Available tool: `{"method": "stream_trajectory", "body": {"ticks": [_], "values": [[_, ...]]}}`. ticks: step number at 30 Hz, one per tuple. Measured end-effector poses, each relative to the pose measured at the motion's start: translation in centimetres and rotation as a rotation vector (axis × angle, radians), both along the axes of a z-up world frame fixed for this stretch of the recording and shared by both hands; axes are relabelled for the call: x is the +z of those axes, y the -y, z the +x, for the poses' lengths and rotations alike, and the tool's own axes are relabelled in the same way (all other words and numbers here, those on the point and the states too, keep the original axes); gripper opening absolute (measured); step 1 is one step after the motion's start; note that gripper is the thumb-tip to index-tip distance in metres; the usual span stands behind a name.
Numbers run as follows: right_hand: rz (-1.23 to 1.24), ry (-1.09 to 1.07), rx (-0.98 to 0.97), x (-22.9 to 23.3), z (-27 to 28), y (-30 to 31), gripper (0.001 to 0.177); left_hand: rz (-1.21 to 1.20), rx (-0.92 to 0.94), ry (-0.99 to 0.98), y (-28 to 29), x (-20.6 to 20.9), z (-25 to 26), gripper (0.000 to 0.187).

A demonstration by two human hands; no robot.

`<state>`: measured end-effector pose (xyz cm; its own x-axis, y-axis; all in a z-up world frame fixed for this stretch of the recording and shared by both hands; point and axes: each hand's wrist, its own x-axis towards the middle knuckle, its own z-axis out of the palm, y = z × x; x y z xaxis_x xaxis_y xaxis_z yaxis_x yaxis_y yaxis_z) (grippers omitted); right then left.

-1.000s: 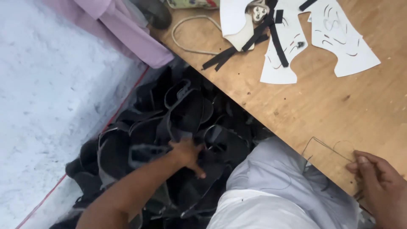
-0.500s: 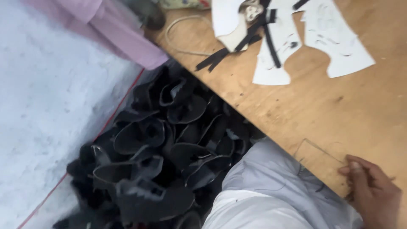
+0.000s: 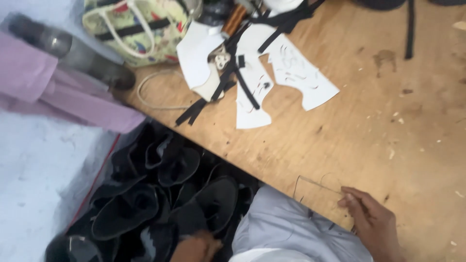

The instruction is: The person works at a wooden workbench in a shoe workshop, fitting a gray foam lining inside a black fabric shoe upper. They press and smooth the lining into place, turn and reposition the upper repeatedly, and press the seams by hand to shape the shoe body.

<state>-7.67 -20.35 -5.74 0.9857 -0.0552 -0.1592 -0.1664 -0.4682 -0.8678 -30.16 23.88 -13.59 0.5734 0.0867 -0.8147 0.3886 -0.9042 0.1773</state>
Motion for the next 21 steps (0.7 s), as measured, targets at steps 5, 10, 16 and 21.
{"method": "stream_trajectory", "body": {"ticks": [5, 10, 16, 21], "values": [[-0.140, 0.127, -0.085, 0.9, -0.4, 2.2, 0.023, -0.161, -0.194, 0.242, 2.1, 13.4, 15.0, 0.031], [-0.539, 0.381, -0.151, -3.5, 0.5, 8.5, 0.022, -0.440, -0.219, 0.879, 7.3, 18.1, 29.0, 0.033], [-0.717, 0.384, -0.181, -17.2, 0.9, 17.4, 0.025, -0.316, -0.259, 1.426, 17.1, 19.1, 53.5, 0.063], [-0.689, 0.375, -0.194, -22.7, 4.3, 22.1, 0.027, -0.170, -0.115, 1.504, 23.6, 21.5, 70.9, 0.088]]}}
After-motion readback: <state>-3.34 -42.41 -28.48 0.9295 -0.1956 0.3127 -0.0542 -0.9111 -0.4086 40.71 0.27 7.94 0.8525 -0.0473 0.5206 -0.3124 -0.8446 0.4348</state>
